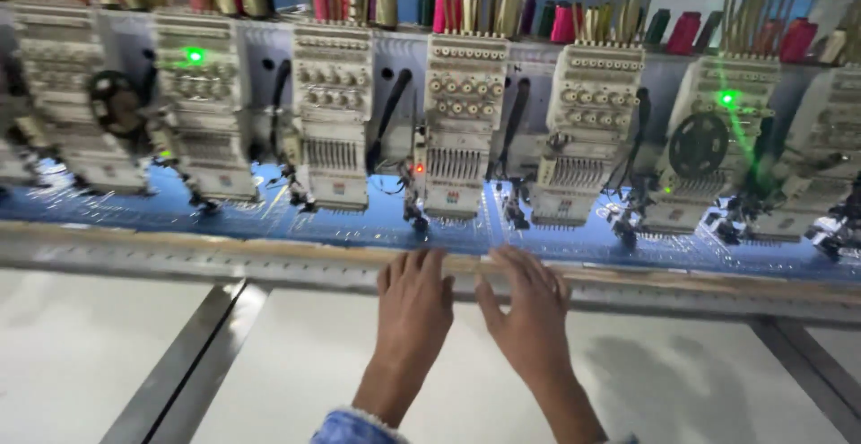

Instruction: The person threads a needle on an industrial embroidery machine and interacts with the physical buttons on the machine's control interface.

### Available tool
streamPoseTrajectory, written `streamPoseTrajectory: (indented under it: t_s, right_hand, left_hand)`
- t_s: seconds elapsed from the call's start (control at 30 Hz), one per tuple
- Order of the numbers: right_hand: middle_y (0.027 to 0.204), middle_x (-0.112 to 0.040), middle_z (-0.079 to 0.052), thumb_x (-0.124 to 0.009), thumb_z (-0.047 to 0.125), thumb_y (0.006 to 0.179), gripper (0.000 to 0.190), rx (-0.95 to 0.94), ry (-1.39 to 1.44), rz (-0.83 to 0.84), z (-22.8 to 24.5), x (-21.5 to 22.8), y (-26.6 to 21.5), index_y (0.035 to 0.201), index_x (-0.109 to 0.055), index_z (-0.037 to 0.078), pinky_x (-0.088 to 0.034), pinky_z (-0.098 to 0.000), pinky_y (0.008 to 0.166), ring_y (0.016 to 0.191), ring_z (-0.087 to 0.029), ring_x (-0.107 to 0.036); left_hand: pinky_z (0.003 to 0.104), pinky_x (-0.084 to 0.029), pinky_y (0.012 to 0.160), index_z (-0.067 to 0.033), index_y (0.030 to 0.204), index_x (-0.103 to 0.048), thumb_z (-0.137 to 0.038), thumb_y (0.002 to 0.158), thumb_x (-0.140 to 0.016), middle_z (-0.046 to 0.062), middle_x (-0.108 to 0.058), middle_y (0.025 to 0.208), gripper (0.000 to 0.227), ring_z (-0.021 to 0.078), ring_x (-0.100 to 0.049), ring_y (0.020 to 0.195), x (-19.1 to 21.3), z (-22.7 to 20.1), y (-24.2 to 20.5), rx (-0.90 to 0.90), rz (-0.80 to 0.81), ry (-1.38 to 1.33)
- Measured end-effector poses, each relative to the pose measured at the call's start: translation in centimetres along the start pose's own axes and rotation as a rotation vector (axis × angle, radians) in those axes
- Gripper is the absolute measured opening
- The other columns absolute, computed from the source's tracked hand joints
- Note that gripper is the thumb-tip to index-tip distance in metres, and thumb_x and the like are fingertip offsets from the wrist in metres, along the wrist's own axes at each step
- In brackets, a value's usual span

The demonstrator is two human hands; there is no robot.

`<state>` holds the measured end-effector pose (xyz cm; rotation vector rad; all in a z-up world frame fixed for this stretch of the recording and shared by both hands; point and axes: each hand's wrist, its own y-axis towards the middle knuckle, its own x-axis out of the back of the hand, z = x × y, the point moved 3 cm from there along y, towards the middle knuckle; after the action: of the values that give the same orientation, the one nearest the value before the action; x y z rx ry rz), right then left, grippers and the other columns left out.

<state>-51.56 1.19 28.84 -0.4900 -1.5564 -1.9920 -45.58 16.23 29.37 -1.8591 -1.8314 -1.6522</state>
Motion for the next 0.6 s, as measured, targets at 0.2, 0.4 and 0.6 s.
streamPoseTrajectory:
  t_s: [0.2, 0.4, 0.6]
  right_hand:
    - [0.140, -0.064, 0.002, -0.064, 0.036, 0.091, 0.043, -0.017, -0.007, -0.021, 7.0, 12.8, -5.3, 0.131, -0.065, 0.020, -0.026, -0.0441, 0.113, 0.139, -0.020, -0.051]
    - [0.143, -0.062, -0.002, -0.064, 0.038, 0.091, 0.049, -0.002, -0.011, -0.023, 10.7, 23.6, -12.9, 0.136, -0.061, 0.018, -0.024, -0.0473, 0.114, 0.139, -0.027, -0.050]
    - [0.141, -0.062, -0.018, -0.063, 0.029, 0.097, 0.050, -0.010, 0.048, 0.112, 16.1, 35.0, -21.1, 0.142, -0.057, 0.008, -0.027, -0.0626, 0.114, 0.140, -0.038, -0.049]
  left_hand:
    - [0.052, -0.027, 0.116, -0.0030, 0.152, -0.040, -0.025, 0.092, -0.067, 0.018, -0.046, 0.155, 0.070, 0.0362, -0.035, 0.147, 8.3, -7.1, -9.0, -0.068, -0.180, 0.106]
    - [0.053, -0.019, 0.120, -0.0051, 0.156, -0.033, -0.029, 0.096, -0.061, 0.019, -0.035, 0.162, 0.070, 0.0360, -0.026, 0.152, 16.0, -13.8, -18.5, 0.022, -0.150, 0.095]
    - [0.057, -0.016, 0.121, -0.0026, 0.157, -0.033, -0.026, 0.099, -0.063, 0.026, -0.035, 0.161, 0.070, 0.0414, -0.028, 0.151, 25.9, -22.2, -29.8, 0.146, 0.009, 0.057]
